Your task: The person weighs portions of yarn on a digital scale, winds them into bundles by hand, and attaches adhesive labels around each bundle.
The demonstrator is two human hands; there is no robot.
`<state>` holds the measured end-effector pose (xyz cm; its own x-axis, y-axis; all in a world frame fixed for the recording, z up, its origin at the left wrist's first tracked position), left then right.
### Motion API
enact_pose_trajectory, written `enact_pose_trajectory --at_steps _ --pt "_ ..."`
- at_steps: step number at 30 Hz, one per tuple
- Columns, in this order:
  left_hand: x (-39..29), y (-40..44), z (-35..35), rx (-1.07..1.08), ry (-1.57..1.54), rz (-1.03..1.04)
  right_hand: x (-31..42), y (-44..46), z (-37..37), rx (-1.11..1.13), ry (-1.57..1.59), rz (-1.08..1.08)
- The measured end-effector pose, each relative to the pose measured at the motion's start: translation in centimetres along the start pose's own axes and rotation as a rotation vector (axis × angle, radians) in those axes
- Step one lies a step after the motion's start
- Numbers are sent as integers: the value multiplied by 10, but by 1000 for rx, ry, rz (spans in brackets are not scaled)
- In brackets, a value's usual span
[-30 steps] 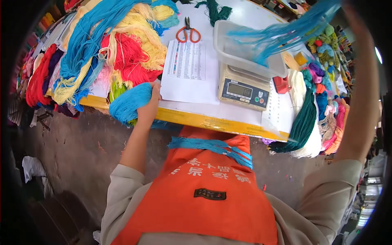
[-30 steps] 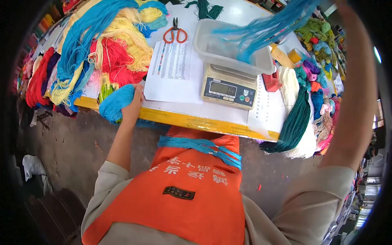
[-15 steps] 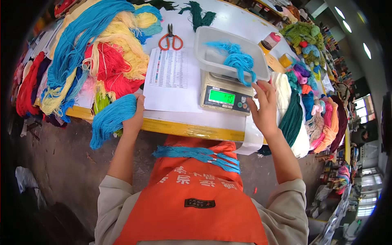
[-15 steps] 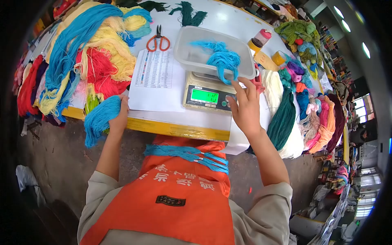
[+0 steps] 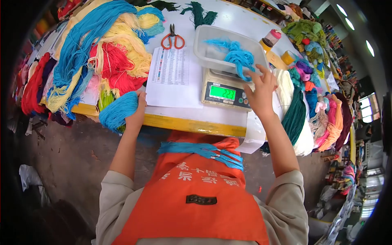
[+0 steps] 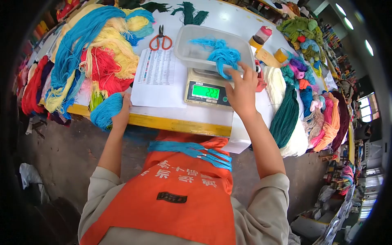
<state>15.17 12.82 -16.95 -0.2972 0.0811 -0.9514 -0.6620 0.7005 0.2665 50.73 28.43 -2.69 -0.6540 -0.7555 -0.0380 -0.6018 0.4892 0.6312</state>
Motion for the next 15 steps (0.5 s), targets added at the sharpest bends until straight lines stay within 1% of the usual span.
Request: enact_pose_trajectory --at_steps 1,2,3,4,5,6,8,9,10,11,12,14,15 --pt "-2 -1 -4 4 7 4 -1 0 4 26 36 38" --pt "-2 -2 -10 55 -187 -174 1 -1 6 22 40 46" --pt "-4 -3 -14 106 -381 -352 2 -3 8 24 -20 23" --pt "-26 -8 -17 114 -374 -348 5 -3 9 25 -83 2" --pt "-63 -19 -18 207 -466 -291 7 -4 9 21 -84 15" --pt "-92 -31 -16 301 -558 -241 14 -6 6 -14 -66 -27" --pt "-121 -52 -4 452 -718 -59 35 -12 3 -42 24 -90" --pt "-134 -61 4 528 -707 -86 50 -17 2 61 -2 -153" --pt "-141 -66 11 648 -572 -55 67 -23 0 160 -31 -214" --pt "-147 -69 19 768 -436 -20 85 -27 -6 184 227 -196" --pt "-155 -71 25 854 -310 -38 102 -31 -12 204 486 -174" --pt "-152 -87 53 786 -561 -128 121 -42 -17 189 869 279" --pt "-158 -92 66 704 -579 -47 120 -47 -16 235 1077 599"
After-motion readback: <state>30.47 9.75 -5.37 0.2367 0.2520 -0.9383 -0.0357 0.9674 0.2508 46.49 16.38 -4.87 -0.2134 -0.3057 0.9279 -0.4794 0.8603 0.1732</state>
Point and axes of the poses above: each hand's wrist, its own y-axis towards the middle knuckle, its own z-axis out of the palm, x = y × z, the point moved 2 cm from there along y, towards the middle knuckle, and after that the axes turned 7 degrees about -z, right-handed, at the moved point
